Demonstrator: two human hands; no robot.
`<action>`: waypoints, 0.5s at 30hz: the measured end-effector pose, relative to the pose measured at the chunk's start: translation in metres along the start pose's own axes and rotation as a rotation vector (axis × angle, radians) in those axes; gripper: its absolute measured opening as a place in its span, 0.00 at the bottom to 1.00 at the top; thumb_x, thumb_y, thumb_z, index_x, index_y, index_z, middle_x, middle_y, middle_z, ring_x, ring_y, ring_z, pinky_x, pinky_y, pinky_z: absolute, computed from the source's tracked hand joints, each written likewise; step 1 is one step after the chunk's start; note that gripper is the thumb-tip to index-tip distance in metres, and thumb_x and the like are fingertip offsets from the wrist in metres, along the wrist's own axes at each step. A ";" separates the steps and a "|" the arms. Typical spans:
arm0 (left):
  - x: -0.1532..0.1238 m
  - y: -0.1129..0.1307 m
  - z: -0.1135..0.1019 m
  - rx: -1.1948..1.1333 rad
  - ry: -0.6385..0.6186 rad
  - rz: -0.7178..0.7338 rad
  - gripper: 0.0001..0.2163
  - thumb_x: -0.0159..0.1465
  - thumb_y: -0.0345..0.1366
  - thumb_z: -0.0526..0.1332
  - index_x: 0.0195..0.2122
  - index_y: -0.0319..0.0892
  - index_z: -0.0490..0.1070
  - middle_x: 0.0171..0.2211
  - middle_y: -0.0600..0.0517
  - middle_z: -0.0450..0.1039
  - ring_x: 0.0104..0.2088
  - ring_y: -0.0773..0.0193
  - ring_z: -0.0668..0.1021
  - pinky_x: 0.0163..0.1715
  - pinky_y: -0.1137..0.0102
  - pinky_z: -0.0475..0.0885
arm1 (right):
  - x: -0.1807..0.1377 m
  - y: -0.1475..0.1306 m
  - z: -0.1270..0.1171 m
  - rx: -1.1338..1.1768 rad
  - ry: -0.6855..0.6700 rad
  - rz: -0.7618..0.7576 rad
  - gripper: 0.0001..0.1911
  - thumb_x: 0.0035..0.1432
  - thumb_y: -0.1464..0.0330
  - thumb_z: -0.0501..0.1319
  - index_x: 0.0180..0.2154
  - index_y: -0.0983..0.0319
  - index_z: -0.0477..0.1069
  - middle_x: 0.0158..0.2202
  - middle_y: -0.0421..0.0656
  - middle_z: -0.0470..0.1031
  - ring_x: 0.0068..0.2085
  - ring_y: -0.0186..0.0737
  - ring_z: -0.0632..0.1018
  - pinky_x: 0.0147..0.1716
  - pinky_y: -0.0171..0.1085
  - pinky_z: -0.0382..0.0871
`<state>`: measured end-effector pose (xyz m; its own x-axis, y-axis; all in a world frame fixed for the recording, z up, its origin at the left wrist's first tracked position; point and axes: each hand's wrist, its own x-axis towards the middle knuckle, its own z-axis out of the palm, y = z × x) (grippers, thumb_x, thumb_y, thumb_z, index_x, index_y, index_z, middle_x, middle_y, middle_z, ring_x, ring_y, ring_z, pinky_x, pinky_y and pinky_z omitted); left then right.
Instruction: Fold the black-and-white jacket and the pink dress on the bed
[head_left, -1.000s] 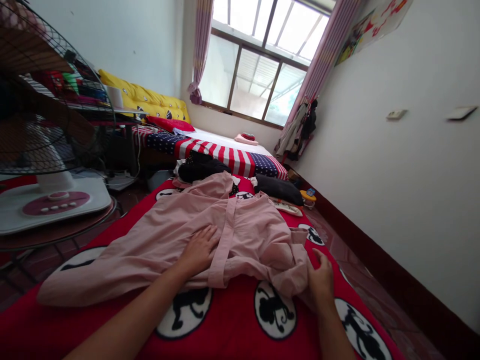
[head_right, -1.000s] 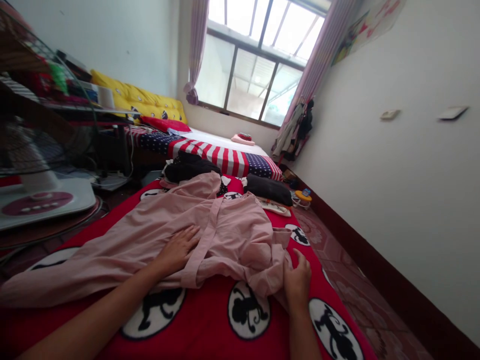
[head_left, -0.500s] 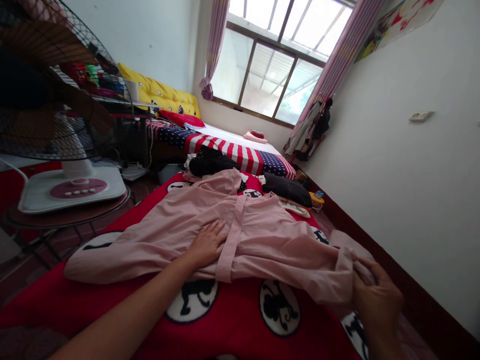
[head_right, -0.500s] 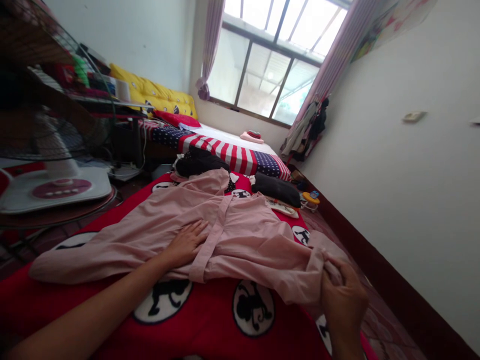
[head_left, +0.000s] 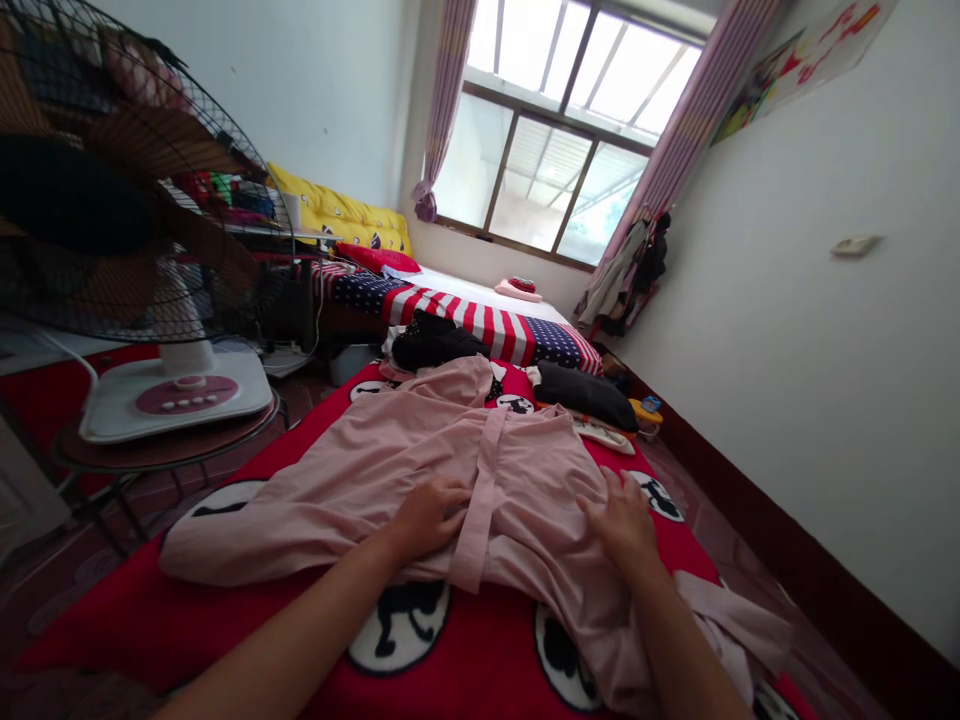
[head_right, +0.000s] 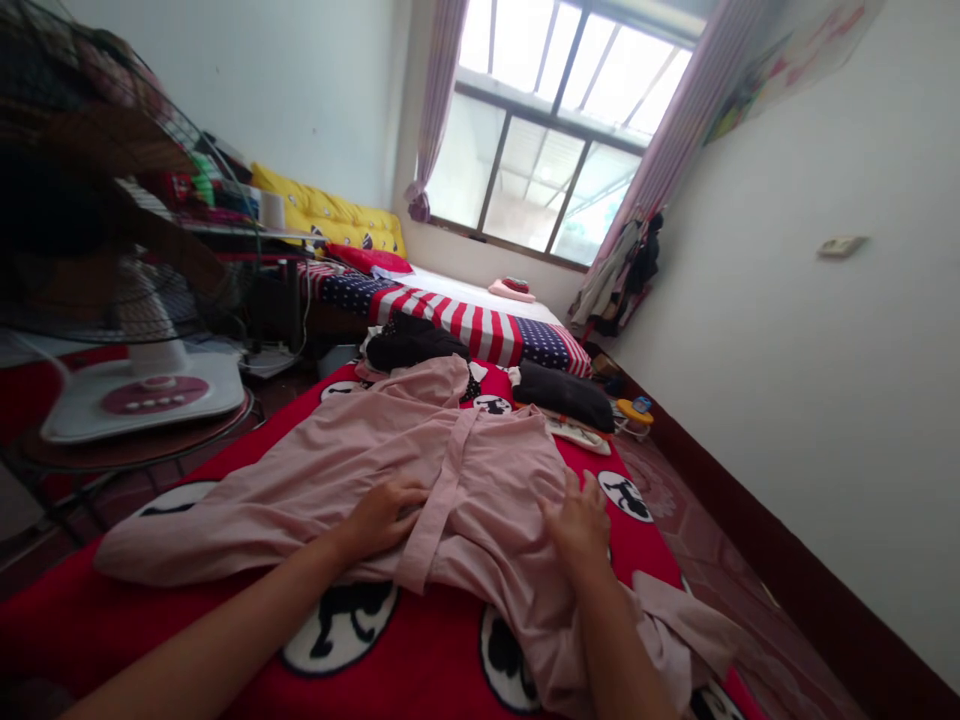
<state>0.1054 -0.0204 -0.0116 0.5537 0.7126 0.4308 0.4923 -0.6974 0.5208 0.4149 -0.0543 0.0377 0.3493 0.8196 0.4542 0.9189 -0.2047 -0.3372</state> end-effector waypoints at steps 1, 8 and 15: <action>-0.001 0.001 -0.001 -0.020 -0.004 -0.004 0.11 0.63 0.35 0.55 0.39 0.46 0.78 0.39 0.51 0.77 0.41 0.60 0.76 0.43 0.70 0.67 | 0.004 0.000 0.012 0.016 0.009 0.084 0.36 0.45 0.58 0.64 0.56 0.65 0.67 0.59 0.59 0.63 0.57 0.62 0.67 0.49 0.52 0.64; -0.002 0.000 0.004 -0.025 -0.053 -0.040 0.08 0.60 0.34 0.58 0.29 0.41 0.76 0.30 0.50 0.76 0.33 0.62 0.75 0.36 0.71 0.65 | 0.022 0.007 0.021 0.203 -0.084 0.209 0.24 0.43 0.61 0.62 0.41 0.69 0.75 0.35 0.53 0.79 0.37 0.52 0.78 0.35 0.42 0.70; -0.001 -0.002 0.004 -0.033 -0.029 -0.013 0.06 0.58 0.32 0.59 0.30 0.41 0.75 0.31 0.50 0.76 0.33 0.62 0.75 0.35 0.71 0.63 | -0.028 -0.083 -0.002 0.234 -0.127 -0.648 0.17 0.51 0.76 0.55 0.39 0.57 0.76 0.41 0.44 0.75 0.44 0.43 0.74 0.43 0.38 0.67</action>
<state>0.1066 -0.0203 -0.0165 0.5669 0.7185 0.4031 0.4773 -0.6852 0.5501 0.3290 -0.0615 0.0545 -0.2932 0.7963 0.5290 0.8661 0.4556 -0.2058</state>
